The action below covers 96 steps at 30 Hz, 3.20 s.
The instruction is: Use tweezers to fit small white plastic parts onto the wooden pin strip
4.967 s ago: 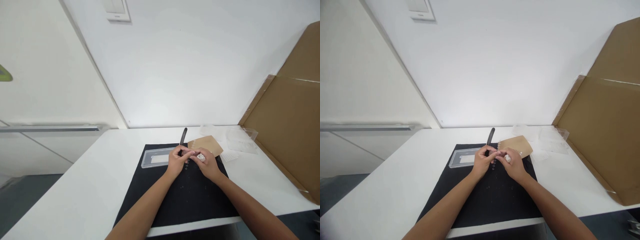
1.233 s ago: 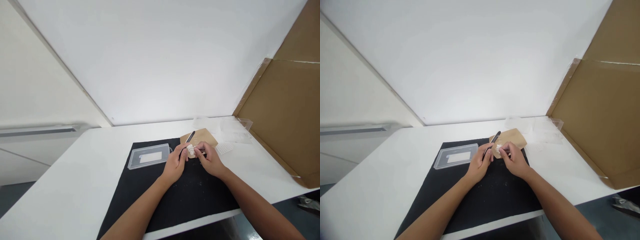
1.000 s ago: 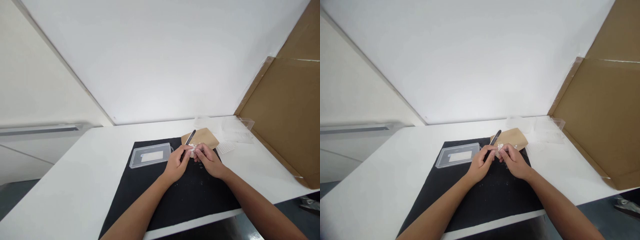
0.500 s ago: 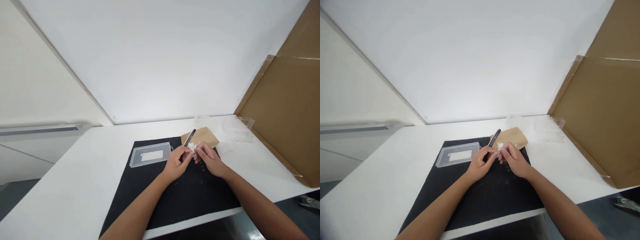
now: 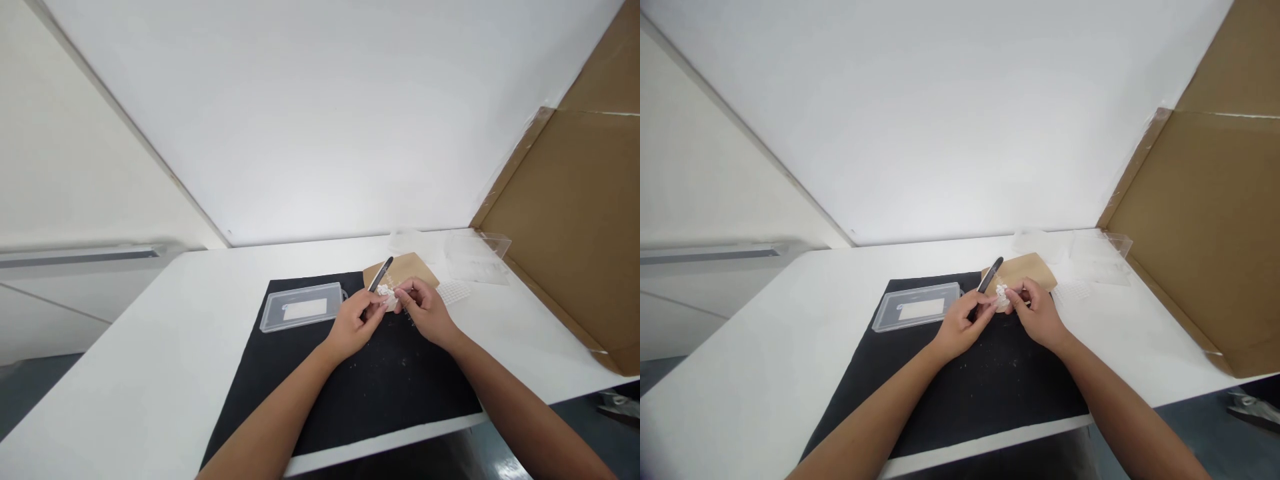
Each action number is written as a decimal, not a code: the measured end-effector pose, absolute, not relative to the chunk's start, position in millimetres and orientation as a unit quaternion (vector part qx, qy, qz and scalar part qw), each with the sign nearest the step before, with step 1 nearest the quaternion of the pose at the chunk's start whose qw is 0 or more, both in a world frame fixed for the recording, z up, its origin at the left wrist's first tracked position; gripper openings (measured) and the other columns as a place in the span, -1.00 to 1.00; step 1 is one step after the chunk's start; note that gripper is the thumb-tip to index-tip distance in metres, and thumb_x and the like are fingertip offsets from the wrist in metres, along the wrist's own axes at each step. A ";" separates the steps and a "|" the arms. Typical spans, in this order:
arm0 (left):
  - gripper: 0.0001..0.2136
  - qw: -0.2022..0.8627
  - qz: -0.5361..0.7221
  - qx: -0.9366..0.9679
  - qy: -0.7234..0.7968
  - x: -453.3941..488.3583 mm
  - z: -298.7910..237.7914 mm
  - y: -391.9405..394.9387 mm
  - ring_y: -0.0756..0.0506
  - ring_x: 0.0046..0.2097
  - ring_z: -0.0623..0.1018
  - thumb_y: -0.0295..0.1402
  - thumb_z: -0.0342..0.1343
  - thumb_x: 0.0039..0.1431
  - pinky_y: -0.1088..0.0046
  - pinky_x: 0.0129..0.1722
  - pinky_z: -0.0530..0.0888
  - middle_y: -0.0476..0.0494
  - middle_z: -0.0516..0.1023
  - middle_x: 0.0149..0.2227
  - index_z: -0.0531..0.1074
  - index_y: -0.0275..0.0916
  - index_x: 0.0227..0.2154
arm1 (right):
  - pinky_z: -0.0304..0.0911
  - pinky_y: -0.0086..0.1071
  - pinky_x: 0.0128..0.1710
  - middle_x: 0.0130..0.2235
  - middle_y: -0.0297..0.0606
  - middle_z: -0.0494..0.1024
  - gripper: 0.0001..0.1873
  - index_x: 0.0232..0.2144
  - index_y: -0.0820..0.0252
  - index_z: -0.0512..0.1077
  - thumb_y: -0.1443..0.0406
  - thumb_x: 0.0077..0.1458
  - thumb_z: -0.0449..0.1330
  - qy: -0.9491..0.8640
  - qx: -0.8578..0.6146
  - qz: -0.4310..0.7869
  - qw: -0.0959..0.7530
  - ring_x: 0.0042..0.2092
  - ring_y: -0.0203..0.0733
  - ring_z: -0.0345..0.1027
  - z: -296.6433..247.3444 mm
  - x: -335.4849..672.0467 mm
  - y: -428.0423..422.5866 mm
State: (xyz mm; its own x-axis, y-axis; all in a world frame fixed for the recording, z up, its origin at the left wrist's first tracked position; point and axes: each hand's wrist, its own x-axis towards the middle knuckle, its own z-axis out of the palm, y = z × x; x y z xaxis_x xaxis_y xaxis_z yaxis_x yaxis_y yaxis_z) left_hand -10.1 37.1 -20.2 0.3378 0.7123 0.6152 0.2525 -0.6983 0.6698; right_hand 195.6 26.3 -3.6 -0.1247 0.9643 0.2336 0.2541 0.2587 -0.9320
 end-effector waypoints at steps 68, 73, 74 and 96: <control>-0.77 0.350 0.554 0.641 0.399 -12.1 -14.5 40.1 0.15 -0.61 0.39 -0.17 0.21 0.35 0.53 -0.57 0.38 -0.18 0.67 -0.10 0.45 -0.24 -0.30 | 0.39 -0.27 -0.21 -0.20 -0.28 0.56 -0.75 -0.10 0.06 0.53 0.08 0.38 0.16 -0.631 -0.517 0.132 0.564 -0.29 -0.21 0.51 7.2 210.1 28.5; -0.83 0.251 0.529 0.704 0.401 -9.2 -12.4 36.0 0.10 -0.50 0.43 -0.25 0.18 0.38 0.51 -0.43 0.42 -0.14 0.67 -0.15 0.44 -0.22 -0.29 | 0.42 -0.23 -0.16 -0.14 -0.23 0.60 -0.71 -0.08 0.10 0.52 0.07 0.38 0.14 -0.575 -0.570 0.088 0.580 -0.24 -0.18 0.54 7.6 229.7 39.2; -0.84 0.240 0.529 0.709 0.401 -8.7 -12.0 35.8 0.09 -0.49 0.43 -0.25 0.18 0.38 0.51 -0.42 0.42 -0.14 0.66 -0.16 0.42 -0.22 -0.28 | 0.42 -0.23 -0.16 -0.14 -0.22 0.60 -0.70 -0.07 0.10 0.52 0.06 0.38 0.14 -0.562 -0.579 0.090 0.584 -0.24 -0.17 0.54 6.4 233.1 41.8; -0.81 0.114 0.481 0.798 0.344 -11.1 -21.3 40.5 -0.01 -0.37 0.44 -0.35 0.09 0.45 0.44 -0.34 0.42 -0.10 0.51 -0.28 0.57 -0.19 -0.03 | 0.20 -0.32 -0.40 -0.25 -0.24 0.68 -0.79 -0.31 0.06 0.59 0.11 0.09 0.24 -0.601 -0.765 0.088 0.214 -0.27 -0.09 0.49 7.2 370.3 45.0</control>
